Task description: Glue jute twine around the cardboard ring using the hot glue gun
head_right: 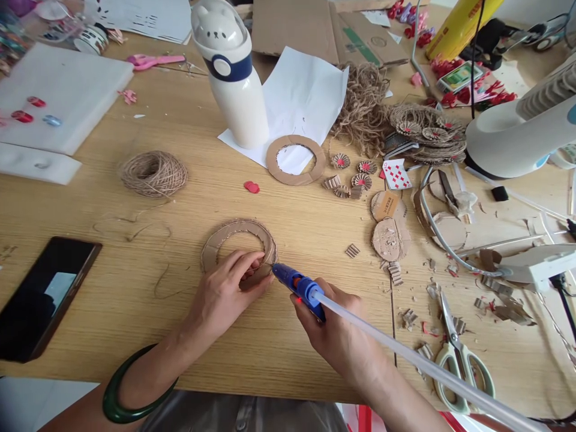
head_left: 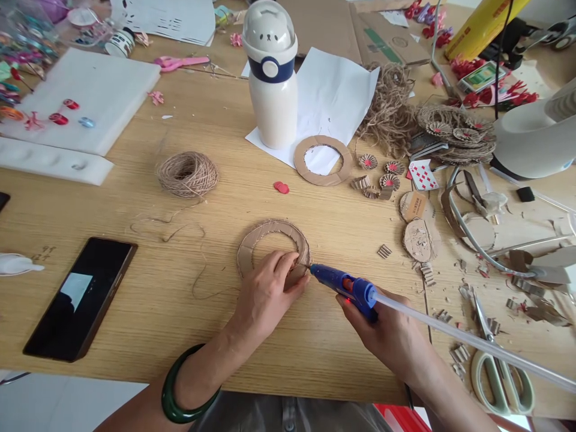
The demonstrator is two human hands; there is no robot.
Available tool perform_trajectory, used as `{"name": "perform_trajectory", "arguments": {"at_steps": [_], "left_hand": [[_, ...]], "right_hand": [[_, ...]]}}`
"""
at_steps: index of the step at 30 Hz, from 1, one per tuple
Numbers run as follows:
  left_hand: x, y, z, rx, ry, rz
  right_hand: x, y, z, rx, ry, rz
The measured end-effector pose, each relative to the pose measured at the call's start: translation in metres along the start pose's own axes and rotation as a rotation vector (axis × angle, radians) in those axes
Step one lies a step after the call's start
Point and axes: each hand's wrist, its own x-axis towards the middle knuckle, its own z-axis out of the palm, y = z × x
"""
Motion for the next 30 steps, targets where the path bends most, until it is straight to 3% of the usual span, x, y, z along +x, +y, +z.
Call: {"name": "perform_trajectory", "arguments": {"at_steps": [30], "left_hand": [[0.0002, -0.0017, 0.0022, 0.016, 0.018, 0.020]], "right_hand": [[0.0052, 0.0020, 0.0082, 0.031, 0.051, 0.035]]}}
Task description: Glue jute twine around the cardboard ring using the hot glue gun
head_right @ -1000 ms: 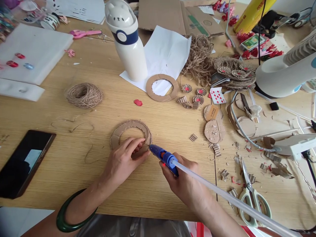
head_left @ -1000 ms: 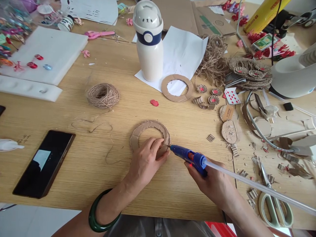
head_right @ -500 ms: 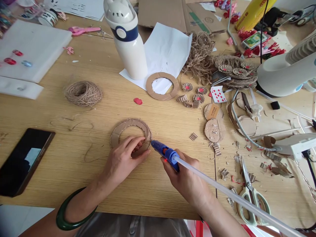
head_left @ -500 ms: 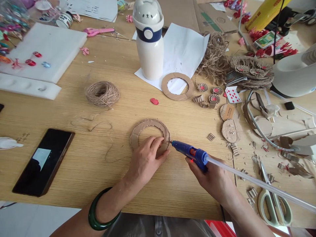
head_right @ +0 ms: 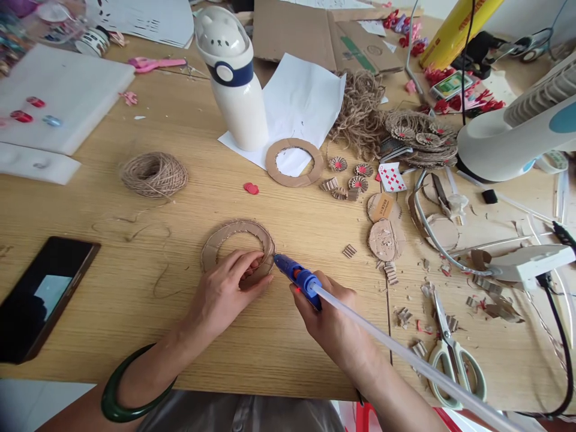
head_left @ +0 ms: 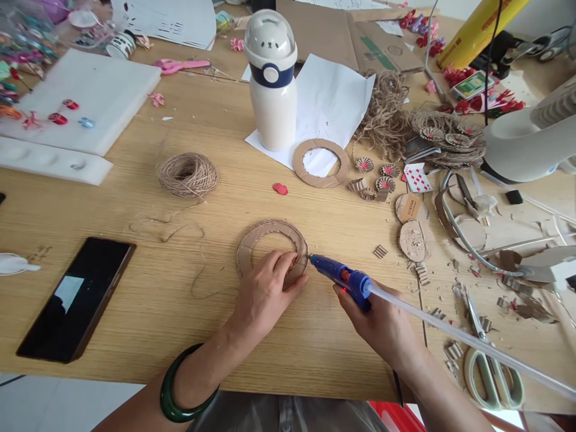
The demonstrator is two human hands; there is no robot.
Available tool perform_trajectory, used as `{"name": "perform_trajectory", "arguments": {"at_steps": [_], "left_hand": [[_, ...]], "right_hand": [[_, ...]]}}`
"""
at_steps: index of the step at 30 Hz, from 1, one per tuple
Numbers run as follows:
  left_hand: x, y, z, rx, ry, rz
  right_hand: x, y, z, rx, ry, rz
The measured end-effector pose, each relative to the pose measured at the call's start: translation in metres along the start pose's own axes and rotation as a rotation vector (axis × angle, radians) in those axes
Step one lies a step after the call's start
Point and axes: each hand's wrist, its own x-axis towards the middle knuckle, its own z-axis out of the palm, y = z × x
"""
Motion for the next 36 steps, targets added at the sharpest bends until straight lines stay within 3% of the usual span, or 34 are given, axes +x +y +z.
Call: {"name": "perform_trajectory", "arguments": {"at_steps": [9, 18, 36], "left_hand": [[-0.002, 0.001, -0.001, 0.011, -0.013, -0.007], [-0.005, 0.007, -0.012, 0.047, -0.042, 0.002], [-0.014, 0.010, -0.017, 0.013, -0.086, -0.062]], "right_hand": [[0.006, 0.007, -0.002, 0.025, 0.112, 0.124], [0.005, 0.014, 0.003, 0.170, 0.029, 0.223], [0.005, 0.013, 0.004, 0.194, -0.045, 0.138]]}}
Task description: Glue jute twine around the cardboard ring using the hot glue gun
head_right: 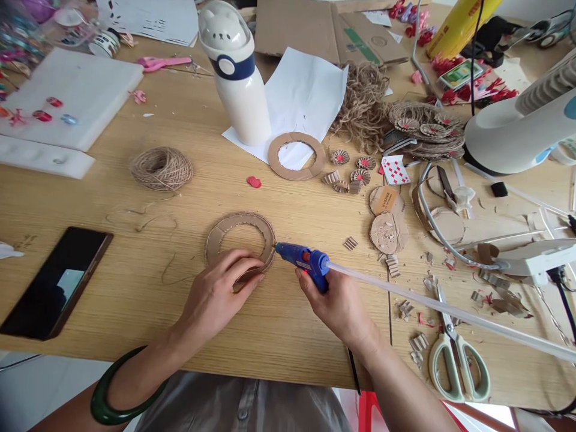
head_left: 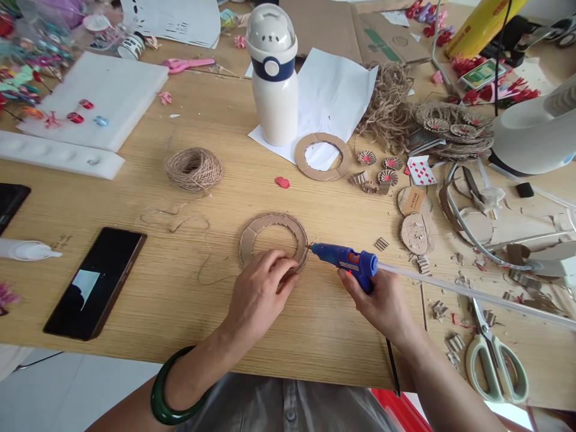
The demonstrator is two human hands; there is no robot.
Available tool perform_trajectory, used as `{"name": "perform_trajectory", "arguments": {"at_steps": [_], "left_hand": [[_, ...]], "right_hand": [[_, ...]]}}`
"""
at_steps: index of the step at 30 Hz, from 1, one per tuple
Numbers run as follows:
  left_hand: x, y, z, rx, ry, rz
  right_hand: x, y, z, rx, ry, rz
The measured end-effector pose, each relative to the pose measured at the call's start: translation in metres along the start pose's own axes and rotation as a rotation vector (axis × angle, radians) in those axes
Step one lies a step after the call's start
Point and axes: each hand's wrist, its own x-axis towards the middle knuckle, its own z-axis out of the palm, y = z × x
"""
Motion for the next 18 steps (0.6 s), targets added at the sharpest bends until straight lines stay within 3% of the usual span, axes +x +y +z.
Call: {"name": "perform_trajectory", "arguments": {"at_steps": [18], "left_hand": [[-0.0012, -0.0001, 0.0007, -0.048, 0.022, -0.009]], "right_hand": [[-0.0015, -0.0024, -0.0069, -0.053, -0.003, -0.034]]}}
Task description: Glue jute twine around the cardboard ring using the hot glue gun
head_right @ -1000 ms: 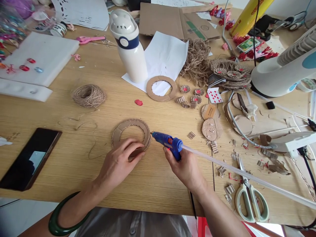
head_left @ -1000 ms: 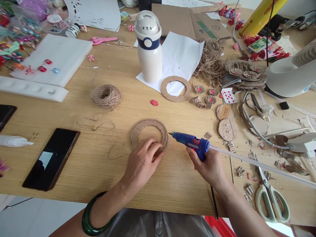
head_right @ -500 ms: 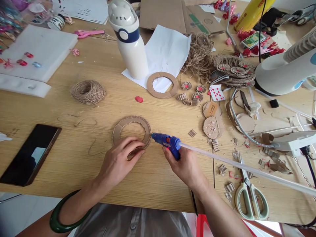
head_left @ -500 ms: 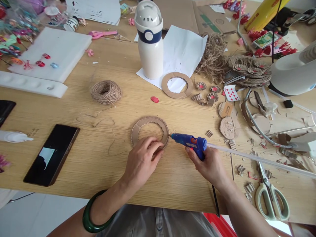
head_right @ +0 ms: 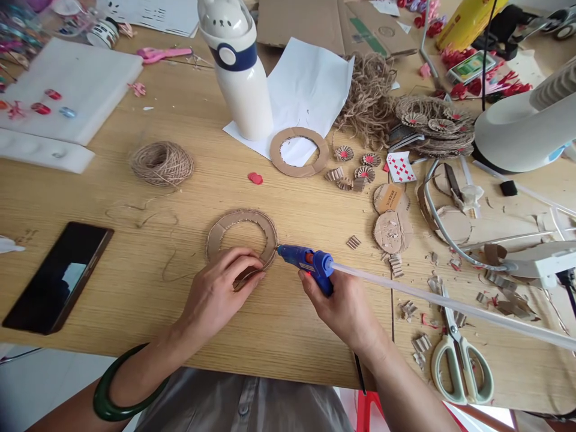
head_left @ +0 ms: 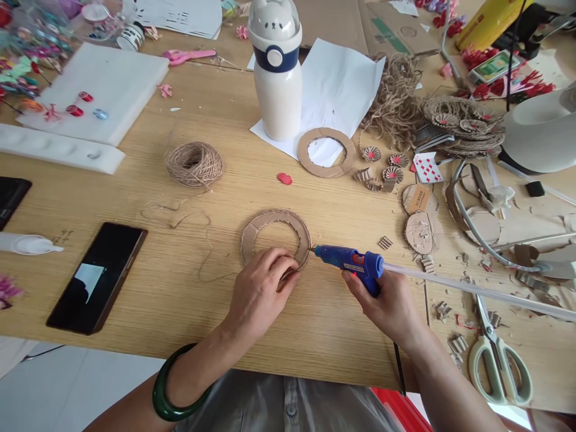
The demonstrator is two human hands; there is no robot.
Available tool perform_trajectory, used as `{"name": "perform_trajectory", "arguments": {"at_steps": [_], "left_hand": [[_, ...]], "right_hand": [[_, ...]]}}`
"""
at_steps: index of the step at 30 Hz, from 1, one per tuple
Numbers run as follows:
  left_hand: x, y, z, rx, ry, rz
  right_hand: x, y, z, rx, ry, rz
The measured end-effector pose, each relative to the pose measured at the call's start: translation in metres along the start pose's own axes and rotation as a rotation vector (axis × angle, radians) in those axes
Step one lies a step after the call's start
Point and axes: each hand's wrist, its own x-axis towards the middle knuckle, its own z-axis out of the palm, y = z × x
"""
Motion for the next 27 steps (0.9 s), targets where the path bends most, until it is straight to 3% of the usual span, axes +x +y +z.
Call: {"name": "perform_trajectory", "arguments": {"at_steps": [27], "left_hand": [[-0.0016, 0.0006, -0.0017, 0.006, -0.005, -0.002]], "right_hand": [[-0.0037, -0.0026, -0.0057, 0.022, -0.075, -0.025]]}}
